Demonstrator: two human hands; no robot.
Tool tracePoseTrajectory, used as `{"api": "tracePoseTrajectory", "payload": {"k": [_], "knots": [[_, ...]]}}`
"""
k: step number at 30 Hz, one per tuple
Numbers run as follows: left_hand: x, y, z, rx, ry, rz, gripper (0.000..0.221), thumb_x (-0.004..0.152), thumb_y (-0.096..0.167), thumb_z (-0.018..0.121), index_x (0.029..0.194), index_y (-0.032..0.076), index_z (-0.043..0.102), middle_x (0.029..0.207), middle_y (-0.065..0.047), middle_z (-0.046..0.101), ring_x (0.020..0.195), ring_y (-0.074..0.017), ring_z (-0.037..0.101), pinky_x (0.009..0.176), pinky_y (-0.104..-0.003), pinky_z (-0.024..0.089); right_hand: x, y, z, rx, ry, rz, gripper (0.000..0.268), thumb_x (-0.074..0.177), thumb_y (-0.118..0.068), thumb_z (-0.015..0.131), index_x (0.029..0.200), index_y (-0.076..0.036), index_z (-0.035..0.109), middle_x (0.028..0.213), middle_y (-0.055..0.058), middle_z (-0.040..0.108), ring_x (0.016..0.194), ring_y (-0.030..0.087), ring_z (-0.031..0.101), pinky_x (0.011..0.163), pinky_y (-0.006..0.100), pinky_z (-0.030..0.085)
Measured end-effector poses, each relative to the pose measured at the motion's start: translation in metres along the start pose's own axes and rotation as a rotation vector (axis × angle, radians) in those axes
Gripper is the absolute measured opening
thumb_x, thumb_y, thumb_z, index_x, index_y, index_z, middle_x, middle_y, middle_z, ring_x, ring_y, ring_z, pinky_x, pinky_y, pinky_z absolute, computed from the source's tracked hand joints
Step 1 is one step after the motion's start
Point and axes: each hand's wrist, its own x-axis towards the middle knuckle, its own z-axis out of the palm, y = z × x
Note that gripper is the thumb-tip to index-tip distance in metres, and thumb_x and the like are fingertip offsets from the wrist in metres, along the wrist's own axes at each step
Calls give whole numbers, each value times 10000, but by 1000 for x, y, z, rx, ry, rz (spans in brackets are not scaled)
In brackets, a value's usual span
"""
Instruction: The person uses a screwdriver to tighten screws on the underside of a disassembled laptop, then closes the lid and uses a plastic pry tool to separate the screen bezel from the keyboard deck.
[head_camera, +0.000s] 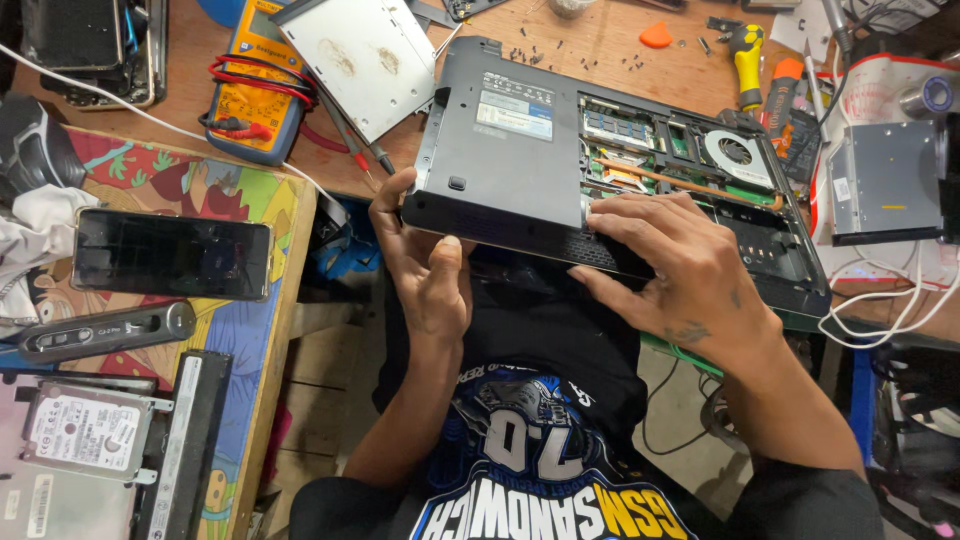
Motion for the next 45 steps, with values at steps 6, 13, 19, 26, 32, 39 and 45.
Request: {"api": "tracePoseTrajectory", "payload": {"k": [6,13,19,26,32,39,45], "knots": [[-6,0,2,89,21,40,670,874,-71,451,1521,81,364,1220,-141,588,1078,-138,576,961,-316,536,18,-13,-5,-159,-59,-119,348,808,-143,811,1106,1,703,1160,156,726,1126,306,699,998,431,515],[-5,2,2,159,54,10,658,869,-78,462,1504,76,382,1164,-151,643,922,-97,564,776,-257,494,37,-23,2,-194,-128,-201,266,796,-109,793,1024,0,710,1107,135,745,1029,266,723,910,403,531],[-5,3,1,150,22,53,621,889,-76,477,1484,80,397,1191,-126,637,1053,-107,615,892,-263,541,44,-27,4,-240,-180,-224,222,823,-99,774,991,29,705,1051,147,745,979,267,720,879,397,538],[-6,3,1,143,87,6,610,868,-61,512,1458,54,410,1195,-141,646,1059,-115,618,876,-253,521,49,-38,9,-396,-322,-239,612,804,-164,686,1330,107,530,1217,337,646,1144,456,658,982,456,518],[-5,4,2,146,73,44,612,886,-27,525,1483,42,410,1224,-144,643,1114,-160,642,1014,-308,541,52,-43,16,-542,-464,-321,693,816,-179,573,1441,90,444,1236,442,577,1138,522,632,971,478,529],[-7,-1,2,170,112,38,571,894,-18,530,1450,36,413,1202,-138,637,1090,-158,629,1000,-328,543,42,-40,30,-678,-329,-416,587,914,-203,572,1456,9,488,1177,409,640,1075,498,689,893,499,586],[-8,-1,1,269,113,85,533,902,-29,517,1427,34,447,1186,-120,608,1064,-158,630,952,-324,548,37,-36,37,-697,-271,-455,526,976,-223,543,1462,-24,511,1115,399,667,1017,486,711,870,495,599]]}}
